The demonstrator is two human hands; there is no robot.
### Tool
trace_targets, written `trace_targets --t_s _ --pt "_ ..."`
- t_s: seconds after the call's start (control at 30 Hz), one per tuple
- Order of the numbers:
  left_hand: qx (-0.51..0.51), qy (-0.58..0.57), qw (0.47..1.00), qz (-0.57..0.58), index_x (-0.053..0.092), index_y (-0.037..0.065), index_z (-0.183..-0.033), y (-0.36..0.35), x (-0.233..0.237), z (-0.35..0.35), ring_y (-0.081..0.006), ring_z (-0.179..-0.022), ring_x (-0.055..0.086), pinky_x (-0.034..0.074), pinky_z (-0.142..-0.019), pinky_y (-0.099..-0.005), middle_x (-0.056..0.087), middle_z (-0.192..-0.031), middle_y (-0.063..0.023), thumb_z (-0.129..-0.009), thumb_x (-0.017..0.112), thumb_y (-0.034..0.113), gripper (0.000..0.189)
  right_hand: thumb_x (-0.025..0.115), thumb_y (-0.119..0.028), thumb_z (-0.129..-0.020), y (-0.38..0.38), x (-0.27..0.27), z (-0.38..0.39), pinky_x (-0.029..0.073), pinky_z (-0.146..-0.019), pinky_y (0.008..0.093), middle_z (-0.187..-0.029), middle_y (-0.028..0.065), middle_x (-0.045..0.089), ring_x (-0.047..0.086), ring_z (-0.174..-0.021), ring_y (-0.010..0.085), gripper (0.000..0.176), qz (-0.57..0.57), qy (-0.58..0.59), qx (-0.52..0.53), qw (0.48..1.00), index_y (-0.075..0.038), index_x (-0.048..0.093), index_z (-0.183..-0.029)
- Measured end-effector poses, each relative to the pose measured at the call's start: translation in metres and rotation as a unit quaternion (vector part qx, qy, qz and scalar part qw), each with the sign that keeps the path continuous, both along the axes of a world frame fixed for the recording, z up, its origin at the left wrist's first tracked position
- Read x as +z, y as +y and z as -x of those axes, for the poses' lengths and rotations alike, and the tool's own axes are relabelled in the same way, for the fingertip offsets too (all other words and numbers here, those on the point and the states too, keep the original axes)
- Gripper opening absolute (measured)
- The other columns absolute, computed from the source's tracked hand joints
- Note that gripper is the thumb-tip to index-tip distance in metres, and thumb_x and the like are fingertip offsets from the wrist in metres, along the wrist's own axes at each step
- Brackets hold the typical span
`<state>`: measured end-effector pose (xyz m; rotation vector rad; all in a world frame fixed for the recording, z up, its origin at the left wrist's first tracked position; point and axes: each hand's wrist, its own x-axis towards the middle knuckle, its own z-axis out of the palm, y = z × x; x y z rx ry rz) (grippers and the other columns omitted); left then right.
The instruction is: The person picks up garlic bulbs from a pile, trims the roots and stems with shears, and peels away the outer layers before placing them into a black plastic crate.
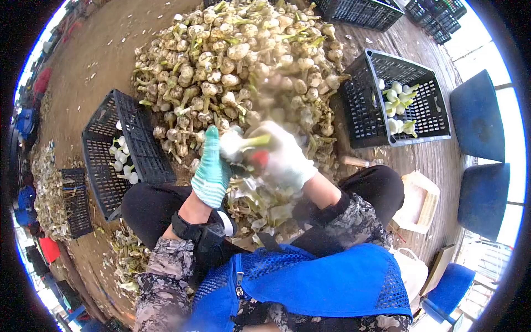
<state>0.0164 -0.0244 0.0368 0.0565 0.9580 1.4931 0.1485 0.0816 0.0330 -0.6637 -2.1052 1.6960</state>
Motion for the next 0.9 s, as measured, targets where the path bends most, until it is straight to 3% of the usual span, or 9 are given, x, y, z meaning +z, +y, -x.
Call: trace_targets --t_s 0.13,0.2,0.37,0.43,0.5,0.6,0.67,0.8,0.9 --pt "0.028 0.314 0.946 -0.074 0.046 0.003 -0.121 -0.005 0.001 -0.007 -0.0156 -0.083 0.06 0.053 -0.061 -0.0251 0.057 -0.1 -0.0088 -0.086 0.058 0.015 0.039 0.063 0.002 -0.075 0.002 0.002 -0.001 0.044 -0.078 0.0259 -0.096 0.0061 0.058 0.055 -0.089 0.0147 0.019 -0.116 0.031 -0.03 0.992 -0.001 0.054 -0.091" --pt "-0.015 0.217 0.973 -0.078 0.041 0.003 -0.127 -0.011 0.008 0.002 -0.0166 -0.087 0.06 0.053 -0.065 -0.0256 0.056 -0.106 -0.0106 -0.081 0.062 0.009 0.051 0.062 0.004 -0.074 0.011 0.008 -0.012 0.045 -0.077 0.0277 -0.094 0.0058 0.059 0.057 -0.088 0.016 0.02 0.207 0.058 -0.019 0.977 -0.001 0.056 -0.092" --pt "0.013 0.158 0.976 -0.147 0.035 0.006 -0.133 -0.008 0.016 0.004 -0.0146 -0.081 0.059 0.053 -0.066 -0.0252 0.056 -0.11 -0.0102 -0.078 0.067 0.011 0.064 0.059 -0.007 -0.081 0.018 0.003 -0.013 0.049 -0.069 0.0305 -0.091 0.0082 0.063 0.061 -0.075 0.0174 0.015 -0.188 0.098 0.06 0.975 0.001 0.057 -0.094" --pt "0.013 0.293 0.944 -0.149 0.037 0.007 -0.132 -0.006 0.01 0.0 -0.0147 -0.082 0.059 0.053 -0.069 -0.0256 0.055 -0.109 -0.0096 -0.075 0.069 0.007 0.066 0.054 -0.009 -0.085 -0.001 0.004 -0.008 0.048 -0.068 0.0298 -0.089 0.0092 0.063 0.06 -0.073 0.0168 0.012 0.196 0.064 -0.069 0.976 0.001 0.057 -0.093" --pt "-0.007 0.293 0.95 -0.107 0.038 0.006 -0.13 -0.008 0.012 -0.002 -0.0151 -0.088 0.057 0.051 -0.074 -0.0266 0.054 -0.111 -0.0092 -0.072 0.071 0.007 0.067 0.049 -0.008 -0.088 0.011 0.03 0.008 0.048 -0.067 0.0298 -0.088 0.0098 0.063 0.06 -0.073 0.0159 0.013 0.039 -0.212 -0.102 0.971 0.001 0.057 -0.093" --pt "-0.023 0.178 0.979 -0.092 0.038 0.006 -0.131 -0.01 0.006 0.005 -0.0161 -0.101 0.052 0.047 -0.085 -0.0274 0.053 -0.11 -0.0086 -0.073 0.07 0.003 0.067 0.055 -0.008 -0.082 0.038 0.024 -0.011 0.048 -0.069 0.0326 -0.092 0.0119 0.064 0.06 -0.074 0.0212 0.016 0.048 -0.067 -0.156 0.984 -0.002 0.058 -0.096" --pt "-0.009 0.211 0.966 -0.149 0.037 0.007 -0.133 -0.01 -0.002 0.008 -0.0158 -0.1 0.053 0.047 -0.084 -0.0269 0.054 -0.108 -0.0085 -0.073 0.069 0.002 0.069 0.063 -0.008 -0.074 0.036 0.027 -0.013 0.048 -0.074 0.035 -0.098 0.0133 0.063 0.06 -0.079 0.0257 0.027 -0.273 -0.318 0.087 0.904 -0.003 0.058 -0.101" --pt "-0.077 0.485 0.867 -0.083 0.038 0.006 -0.132 -0.01 0.008 0.014 -0.0156 -0.108 0.05 0.043 -0.091 -0.0277 0.052 -0.121 -0.0089 -0.068 0.075 0.01 0.074 0.066 -0.015 -0.074 0.012 -0.039 -0.036 0.044 -0.085 0.0346 -0.106 0.0129 0.059 0.057 -0.095 0.0258 0.044 -0.271 -0.223 0.196 0.916 -0.006 0.054 -0.115" --pt "-0.08 0.431 0.897 -0.063 0.042 0.003 -0.129 -0.009 0.006 0.007 -0.0161 -0.109 0.05 0.041 -0.094 -0.028 0.051 -0.124 -0.0097 -0.065 0.078 0.012 0.074 0.056 -0.025 -0.084 0.026 -0.008 -0.011 0.046 -0.075 0.027 -0.089 0.0116 0.06 0.057 -0.082 0.0123 0.036 0.058 -0.167 0.017 0.984 0.002 0.053 -0.109"
